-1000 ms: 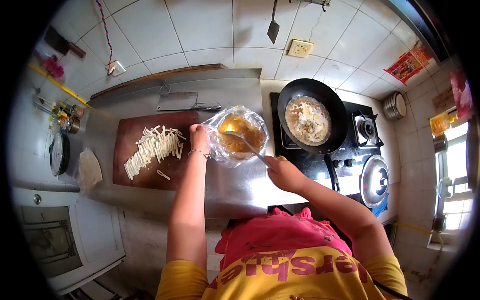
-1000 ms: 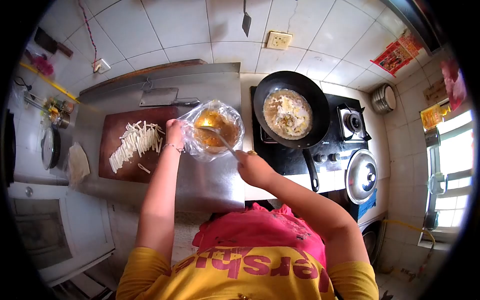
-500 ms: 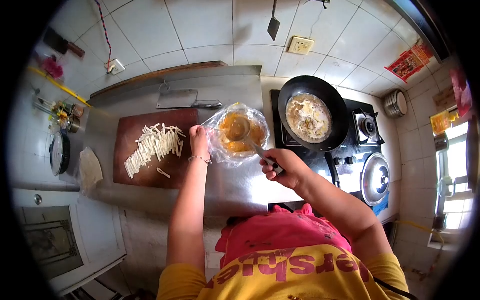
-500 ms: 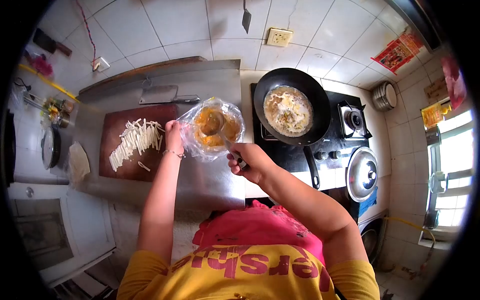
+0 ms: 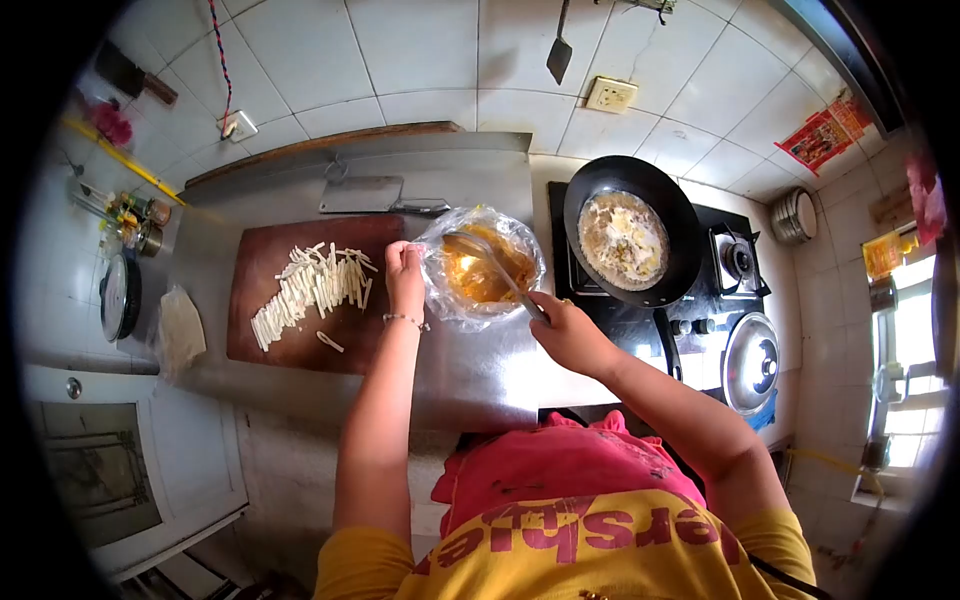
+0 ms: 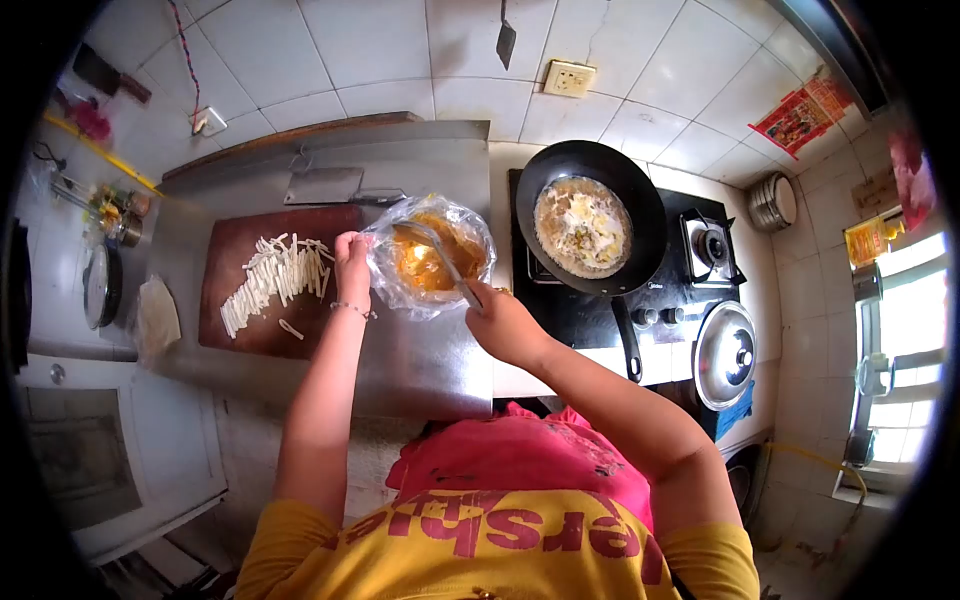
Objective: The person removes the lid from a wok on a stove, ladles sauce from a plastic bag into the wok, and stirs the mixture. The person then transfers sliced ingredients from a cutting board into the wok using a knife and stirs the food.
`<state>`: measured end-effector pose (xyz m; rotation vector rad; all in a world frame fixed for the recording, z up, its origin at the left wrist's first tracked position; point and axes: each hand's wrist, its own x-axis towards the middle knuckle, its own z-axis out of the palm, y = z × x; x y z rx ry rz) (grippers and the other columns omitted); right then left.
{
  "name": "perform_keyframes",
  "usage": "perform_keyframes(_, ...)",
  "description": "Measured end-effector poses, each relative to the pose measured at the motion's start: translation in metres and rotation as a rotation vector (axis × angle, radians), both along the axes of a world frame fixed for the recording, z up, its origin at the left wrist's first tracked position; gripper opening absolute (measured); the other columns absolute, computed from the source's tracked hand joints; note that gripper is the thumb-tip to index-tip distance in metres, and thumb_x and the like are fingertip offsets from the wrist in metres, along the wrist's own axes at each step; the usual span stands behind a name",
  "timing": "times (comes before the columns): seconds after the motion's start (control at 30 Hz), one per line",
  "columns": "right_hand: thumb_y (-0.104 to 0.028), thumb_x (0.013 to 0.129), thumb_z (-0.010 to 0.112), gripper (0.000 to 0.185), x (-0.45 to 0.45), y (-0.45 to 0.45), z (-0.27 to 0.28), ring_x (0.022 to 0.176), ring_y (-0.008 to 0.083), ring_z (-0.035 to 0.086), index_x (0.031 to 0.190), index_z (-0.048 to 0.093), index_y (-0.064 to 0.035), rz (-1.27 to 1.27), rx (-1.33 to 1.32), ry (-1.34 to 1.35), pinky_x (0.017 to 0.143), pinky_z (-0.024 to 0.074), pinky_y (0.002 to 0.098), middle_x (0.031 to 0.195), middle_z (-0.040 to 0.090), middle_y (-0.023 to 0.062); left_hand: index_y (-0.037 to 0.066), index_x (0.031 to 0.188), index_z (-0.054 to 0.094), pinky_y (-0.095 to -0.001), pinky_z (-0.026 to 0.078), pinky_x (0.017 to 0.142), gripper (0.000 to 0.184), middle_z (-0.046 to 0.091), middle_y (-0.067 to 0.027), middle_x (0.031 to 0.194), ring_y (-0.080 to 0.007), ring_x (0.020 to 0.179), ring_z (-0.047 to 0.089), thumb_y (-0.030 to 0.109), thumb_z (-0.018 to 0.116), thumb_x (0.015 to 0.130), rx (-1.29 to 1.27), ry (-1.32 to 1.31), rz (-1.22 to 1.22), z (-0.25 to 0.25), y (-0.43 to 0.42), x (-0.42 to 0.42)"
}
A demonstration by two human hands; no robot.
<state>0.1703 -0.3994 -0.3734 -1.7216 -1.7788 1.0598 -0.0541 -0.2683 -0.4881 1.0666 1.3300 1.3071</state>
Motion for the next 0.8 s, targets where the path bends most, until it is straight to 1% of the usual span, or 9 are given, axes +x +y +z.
perform_keyframes(0.03, -0.011, 0.083, 0.049, 0.044, 0.003, -0.001, -0.003, 0.068, 0.0292, 0.06, 0.123, 0.042, 0.0055, -0.003, 0.002, 0.003, 0.065, 0.0464, 0.0363, 0.077, 0.058, 0.0227, 0.006, 0.098, 0.049, -0.0261, 0.038, 0.082, 0.017, 0.052, -0.0008, 0.091, -0.0105, 0.087, 0.047, 0.022, 0.048, 0.093, 0.021, -0.027, -0.008, 0.004, -0.002, 0.0)
perform_keyframes(0.13, -0.01, 0.08, 0.048, 0.041, 0.007, -0.011, -0.004, 0.093, 0.0425, 0.054, 0.119, 0.045, 0.0046, -0.128, 0.008, 0.007, 0.082, 0.0436, 0.0431, 0.096, 0.057, 0.0301, 0.006, 0.098, 0.049, -0.0259, 0.037, 0.084, 0.018, 0.052, -0.0004, 0.092, -0.0103, 0.088, 0.047, 0.024, 0.048, 0.093, 0.074, -0.081, -0.039, 0.009, -0.006, 0.0)
perform_keyframes(0.3, -0.01, 0.082, 0.047, 0.041, 0.001, -0.016, 0.007, 0.093, 0.042, 0.055, 0.12, 0.044, 0.0056, -0.03, 0.008, 0.077, 0.081, 0.0434, 0.0431, 0.094, 0.057, 0.0299, 0.005, 0.098, 0.048, -0.0261, 0.037, 0.087, 0.02, 0.052, -0.001, 0.091, -0.0115, 0.09, 0.049, 0.025, 0.048, 0.094, 0.163, -0.106, -0.08, 0.023, -0.019, 0.003)
perform_keyframes(0.37, -0.009, 0.085, 0.048, 0.042, 0.007, -0.014, -0.006, 0.083, 0.0341, 0.06, 0.124, 0.041, 0.005, -0.168, -0.066, 0.066, 0.074, 0.0466, 0.0354, 0.093, 0.059, 0.0255, 0.005, 0.099, 0.047, -0.0265, 0.038, 0.087, 0.021, 0.051, -0.0017, 0.09, -0.0125, 0.09, 0.05, 0.025, 0.048, 0.094, 0.173, -0.151, -0.043, 0.015, -0.02, -0.001)
perform_keyframes(0.4, -0.01, 0.086, 0.048, 0.043, 0.008, -0.014, -0.009, 0.079, 0.0313, 0.061, 0.126, 0.039, 0.0044, -0.163, 0.096, -0.029, 0.071, 0.0473, 0.0352, 0.09, 0.06, 0.0242, 0.005, 0.1, 0.046, -0.0268, 0.039, 0.085, 0.02, 0.051, -0.0019, 0.089, -0.0124, 0.087, 0.05, 0.024, 0.047, 0.094, 0.102, -0.111, 0.013, 0.008, -0.018, -0.005)
perform_keyframes(0.5, -0.011, 0.086, 0.048, 0.043, 0.01, -0.024, -0.005, 0.073, 0.0287, 0.062, 0.126, 0.04, 0.004, -0.09, 0.078, 0.016, 0.067, 0.0476, 0.0353, 0.088, 0.059, 0.0239, 0.005, 0.1, 0.046, -0.0266, 0.04, 0.082, 0.018, 0.05, -0.0013, 0.087, -0.0115, 0.083, 0.05, 0.022, 0.047, 0.095, 0.068, -0.033, 0.033, -0.004, -0.017, -0.009)
perform_keyframes(0.53, -0.01, 0.084, 0.046, 0.041, 0.008, -0.026, 0.003, 0.089, 0.0425, 0.056, 0.122, 0.042, 0.0052, -0.076, 0.049, 0.026, 0.079, 0.0444, 0.0432, 0.094, 0.057, 0.029, 0.005, 0.1, 0.046, -0.0266, 0.04, 0.082, 0.018, 0.05, -0.0013, 0.087, -0.0115, 0.083, 0.05, 0.022, 0.047, 0.095, 0.065, -0.032, 0.03, -0.003, -0.019, -0.008)
perform_keyframes(0.7, -0.01, 0.083, 0.047, 0.042, 0.014, -0.017, -0.012, 0.089, 0.0428, 0.056, 0.122, 0.042, 0.0044, -0.155, -0.022, 0.104, 0.08, 0.044, 0.0427, 0.096, 0.057, 0.0296, 0.005, 0.099, 0.047, -0.0246, 0.04, 0.077, 0.018, 0.049, 0.0, 0.085, -0.0097, 0.079, 0.048, 0.022, 0.047, 0.094, 0.17, 0.035, 0.109, 0.006, -0.023, -0.001)
perform_keyframes(0.8, -0.009, 0.083, 0.046, 0.04, 0.022, -0.028, -0.011, 0.089, 0.0432, 0.056, 0.12, 0.043, 0.0058, -0.112, 0.175, -0.007, 0.079, 0.0441, 0.0436, 0.093, 0.058, 0.0296, 0.005, 0.1, 0.05, -0.0232, 0.039, 0.074, 0.019, 0.048, 0.001, 0.084, -0.0083, 0.077, 0.046, 0.023, 0.048, 0.094, 0.099, 0.145, 0.13, 0.013, -0.029, 0.001)
